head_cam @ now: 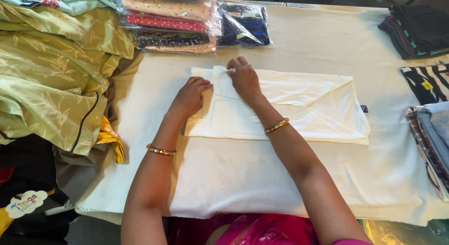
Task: The person folds a white t-shirt with eyelet details on a white table, places it into a clear plastic bag, and then folds a black t-shirt with a logo. The person handles the garments by hand, smoothing and aligning them before packaging.
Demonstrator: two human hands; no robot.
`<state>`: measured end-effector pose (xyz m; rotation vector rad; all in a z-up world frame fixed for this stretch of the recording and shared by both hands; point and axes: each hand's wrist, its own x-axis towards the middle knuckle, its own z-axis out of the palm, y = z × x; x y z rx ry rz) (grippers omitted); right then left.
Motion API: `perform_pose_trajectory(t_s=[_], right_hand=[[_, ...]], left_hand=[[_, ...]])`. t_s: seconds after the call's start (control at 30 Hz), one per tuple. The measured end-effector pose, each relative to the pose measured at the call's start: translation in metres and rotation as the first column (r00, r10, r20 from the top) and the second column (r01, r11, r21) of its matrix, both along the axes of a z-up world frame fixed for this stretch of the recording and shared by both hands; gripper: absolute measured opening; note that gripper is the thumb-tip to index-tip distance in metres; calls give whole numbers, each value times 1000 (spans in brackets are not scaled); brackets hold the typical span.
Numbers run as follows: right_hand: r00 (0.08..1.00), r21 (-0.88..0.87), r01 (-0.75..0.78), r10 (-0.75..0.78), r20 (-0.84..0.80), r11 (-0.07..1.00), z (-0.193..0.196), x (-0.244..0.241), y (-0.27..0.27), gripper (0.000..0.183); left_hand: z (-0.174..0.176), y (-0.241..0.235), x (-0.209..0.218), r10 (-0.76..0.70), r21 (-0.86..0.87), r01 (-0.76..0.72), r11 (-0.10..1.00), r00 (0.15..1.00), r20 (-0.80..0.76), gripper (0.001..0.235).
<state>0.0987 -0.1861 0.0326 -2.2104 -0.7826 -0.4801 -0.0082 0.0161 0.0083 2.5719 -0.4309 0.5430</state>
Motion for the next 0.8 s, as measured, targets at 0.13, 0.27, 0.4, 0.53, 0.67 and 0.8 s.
perform_pose_trajectory(t_s=[0.13, 0.27, 0.4, 0.53, 0.67, 0.8], right_hand=[[998, -34, -55, 55, 6, 998, 5, -6, -4, 17], [984, -162, -122, 99, -147, 979, 0, -10, -6, 13], [977, -309, -214, 198, -83, 927, 11, -30, -3, 27], [960, -349, -220, 266, 87, 911, 2, -28, -2, 29], [973, -332, -211, 230, 19, 919, 3, -25, -3, 14], [969, -247, -248, 238, -69, 937, 5, -18, -4, 10]], left_hand=[[7, 3, -5, 36, 27, -34, 999, 996, -78, 35], [12, -3, -9, 121, 30, -118, 993, 986, -113, 24], [11, -7, -8, 100, -6, -101, 995, 991, -93, 29], [4, -5, -4, 77, 46, -75, 996, 997, -28, 35], [-10, 0, 2, 194, 48, -192, 980, 980, -47, 22], [-12, 7, 1, 417, -63, -419, 906, 908, -45, 16]])
